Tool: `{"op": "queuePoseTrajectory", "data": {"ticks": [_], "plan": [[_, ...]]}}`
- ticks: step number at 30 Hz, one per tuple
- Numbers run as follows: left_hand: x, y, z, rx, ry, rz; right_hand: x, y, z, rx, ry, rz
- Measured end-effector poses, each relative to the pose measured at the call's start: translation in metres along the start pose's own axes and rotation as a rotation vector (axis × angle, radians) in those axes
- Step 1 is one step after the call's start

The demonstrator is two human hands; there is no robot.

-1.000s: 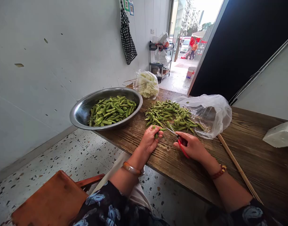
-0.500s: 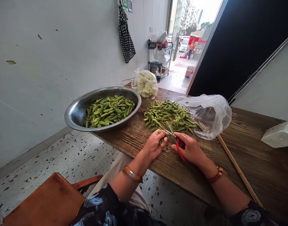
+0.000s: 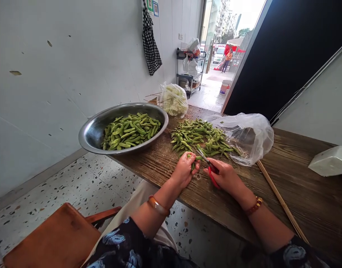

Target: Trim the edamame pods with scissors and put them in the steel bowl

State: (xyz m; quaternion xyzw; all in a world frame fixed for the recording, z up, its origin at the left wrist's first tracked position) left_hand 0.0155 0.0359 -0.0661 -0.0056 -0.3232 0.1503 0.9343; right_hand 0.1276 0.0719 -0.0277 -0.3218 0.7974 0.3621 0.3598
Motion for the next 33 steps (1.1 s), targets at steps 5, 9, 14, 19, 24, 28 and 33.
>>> {"op": "queuePoseTrajectory", "data": {"ticks": [5,9,14,19,24,28,33], "plan": [[-0.004,-0.002,0.005,0.060,0.022,0.036,-0.006,0.001,0.004,0.043,0.007,0.023],[-0.018,-0.001,0.015,0.017,-0.007,0.107,-0.017,0.002,0.016,0.151,0.041,0.100],[-0.022,0.013,0.056,0.050,0.128,0.045,-0.019,0.003,0.019,0.175,0.078,0.116],[-0.013,0.036,0.089,0.181,0.840,-0.006,-0.015,0.004,0.019,0.161,0.079,0.093],[-0.001,0.051,0.085,0.281,1.634,0.027,-0.014,0.005,0.019,0.147,0.050,0.081],[-0.004,0.057,0.077,0.224,1.726,0.027,-0.015,0.005,0.019,0.151,0.034,0.099],[-0.009,0.056,0.088,0.244,1.743,0.030,-0.015,0.005,0.023,0.154,0.061,0.121]]}}
Point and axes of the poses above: each hand's wrist, its own y-axis towards the middle knuckle, its own x-axis out of the palm, z = x × y, the point moved 10 cm from there along y, towards the middle knuckle, and after that the axes turned 3 degrees about -z, right-handed, at the moved point
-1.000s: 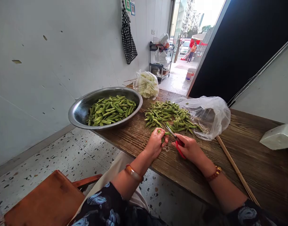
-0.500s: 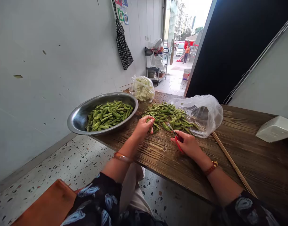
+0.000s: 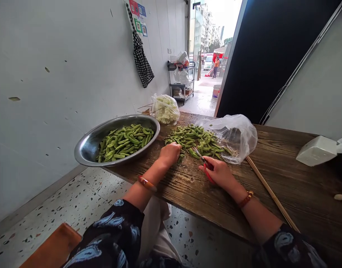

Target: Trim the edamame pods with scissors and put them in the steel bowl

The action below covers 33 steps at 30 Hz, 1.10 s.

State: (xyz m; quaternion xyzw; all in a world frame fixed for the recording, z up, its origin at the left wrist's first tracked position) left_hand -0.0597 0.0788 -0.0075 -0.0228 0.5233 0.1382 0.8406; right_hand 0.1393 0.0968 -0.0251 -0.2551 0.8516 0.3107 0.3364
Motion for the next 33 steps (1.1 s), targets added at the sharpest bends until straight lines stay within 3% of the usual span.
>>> {"op": "queuePoseTrajectory", "data": {"ticks": [2,5,7,11,14,22,28,33], "plan": [[-0.010,-0.002,-0.002,0.022,-0.084,0.053,-0.001,0.000,0.002,0.007,0.017,0.012],[-0.020,-0.008,-0.001,0.074,-0.394,0.114,-0.001,0.000,0.002,0.021,0.038,0.007],[-0.013,-0.015,0.002,0.075,-0.644,0.038,-0.002,-0.001,0.001,0.028,0.048,0.004],[0.021,-0.035,0.017,-0.050,-1.091,-0.238,-0.007,-0.001,-0.004,0.029,0.056,0.027],[0.036,-0.047,0.028,-0.103,-1.331,-0.295,-0.009,-0.001,-0.006,0.035,0.058,0.034],[0.062,-0.057,0.033,-0.159,-1.453,-0.279,-0.008,-0.002,-0.004,0.056,0.060,0.013],[0.063,-0.061,0.028,-0.189,-1.508,-0.214,-0.006,-0.003,-0.006,0.054,0.063,-0.017],[0.060,-0.061,0.032,-0.133,-1.533,-0.230,-0.004,-0.003,-0.005,0.057,0.087,-0.037]]}}
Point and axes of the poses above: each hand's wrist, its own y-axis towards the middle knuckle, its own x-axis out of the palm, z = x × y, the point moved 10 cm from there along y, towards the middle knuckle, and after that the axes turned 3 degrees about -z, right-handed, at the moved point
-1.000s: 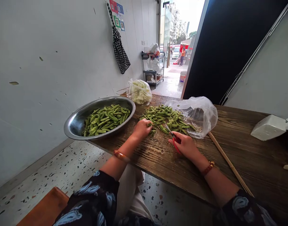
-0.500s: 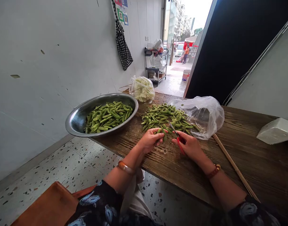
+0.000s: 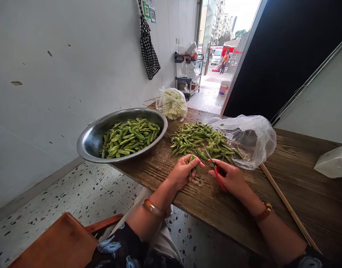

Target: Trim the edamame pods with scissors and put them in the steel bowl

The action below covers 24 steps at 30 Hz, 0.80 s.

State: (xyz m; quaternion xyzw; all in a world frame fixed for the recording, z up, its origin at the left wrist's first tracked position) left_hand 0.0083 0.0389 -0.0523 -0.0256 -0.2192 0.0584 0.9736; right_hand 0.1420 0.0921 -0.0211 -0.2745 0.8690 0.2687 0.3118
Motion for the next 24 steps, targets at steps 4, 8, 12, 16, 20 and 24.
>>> {"op": "queuePoseTrajectory", "data": {"ticks": [4,8,12,16,20,24], "plan": [[0.002,-0.002,-0.004,-0.031,-0.056,-0.023,0.000,0.000,0.003,0.013,-0.017,0.005],[0.002,-0.003,-0.008,-0.057,-0.082,-0.027,0.000,-0.001,0.001,-0.002,-0.031,0.014],[-0.004,-0.001,-0.008,-0.021,0.005,0.016,0.006,-0.002,-0.007,-0.076,-0.026,-0.061],[-0.003,-0.001,-0.004,0.028,0.128,0.006,0.014,-0.003,-0.014,-0.123,-0.043,-0.161],[0.009,-0.005,0.001,0.047,0.373,-0.070,0.016,-0.005,-0.018,-0.137,-0.009,-0.180],[0.020,-0.008,0.013,0.128,0.533,-0.105,0.017,-0.006,-0.021,-0.143,0.008,-0.182]]}}
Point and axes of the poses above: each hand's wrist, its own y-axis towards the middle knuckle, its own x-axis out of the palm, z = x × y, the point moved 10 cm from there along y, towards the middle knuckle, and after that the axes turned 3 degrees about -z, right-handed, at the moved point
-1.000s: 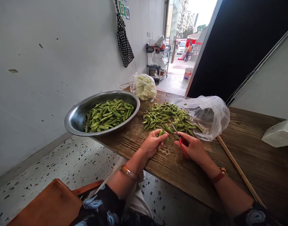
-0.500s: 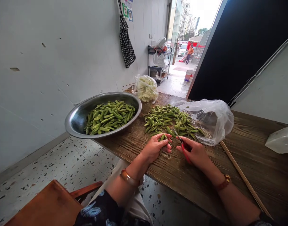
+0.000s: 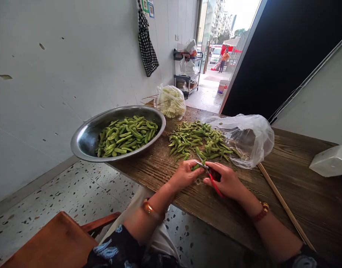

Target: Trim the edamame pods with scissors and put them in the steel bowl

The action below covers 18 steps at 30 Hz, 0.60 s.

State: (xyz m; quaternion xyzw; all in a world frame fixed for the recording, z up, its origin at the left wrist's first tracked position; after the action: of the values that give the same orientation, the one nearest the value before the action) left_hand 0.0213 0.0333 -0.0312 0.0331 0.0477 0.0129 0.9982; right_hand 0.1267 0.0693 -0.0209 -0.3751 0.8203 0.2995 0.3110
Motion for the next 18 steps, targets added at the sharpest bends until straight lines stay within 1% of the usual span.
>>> {"op": "queuePoseTrajectory", "data": {"ticks": [3,6,13,15,18], "plan": [[0.000,0.000,0.003,0.013,0.050,0.003,0.001,-0.001,-0.001,0.008,-0.032,-0.007],[-0.001,0.000,0.000,-0.008,0.055,0.022,0.001,-0.001,-0.001,0.006,-0.051,-0.003],[-0.001,-0.002,-0.013,-0.111,-0.060,0.042,-0.002,0.000,0.000,-0.008,-0.051,-0.012],[-0.002,-0.001,-0.013,-0.110,-0.076,0.044,-0.004,0.000,-0.001,-0.019,-0.058,-0.014],[-0.006,0.000,-0.012,-0.087,-0.070,0.087,-0.005,0.000,-0.003,-0.021,-0.073,-0.021]]}}
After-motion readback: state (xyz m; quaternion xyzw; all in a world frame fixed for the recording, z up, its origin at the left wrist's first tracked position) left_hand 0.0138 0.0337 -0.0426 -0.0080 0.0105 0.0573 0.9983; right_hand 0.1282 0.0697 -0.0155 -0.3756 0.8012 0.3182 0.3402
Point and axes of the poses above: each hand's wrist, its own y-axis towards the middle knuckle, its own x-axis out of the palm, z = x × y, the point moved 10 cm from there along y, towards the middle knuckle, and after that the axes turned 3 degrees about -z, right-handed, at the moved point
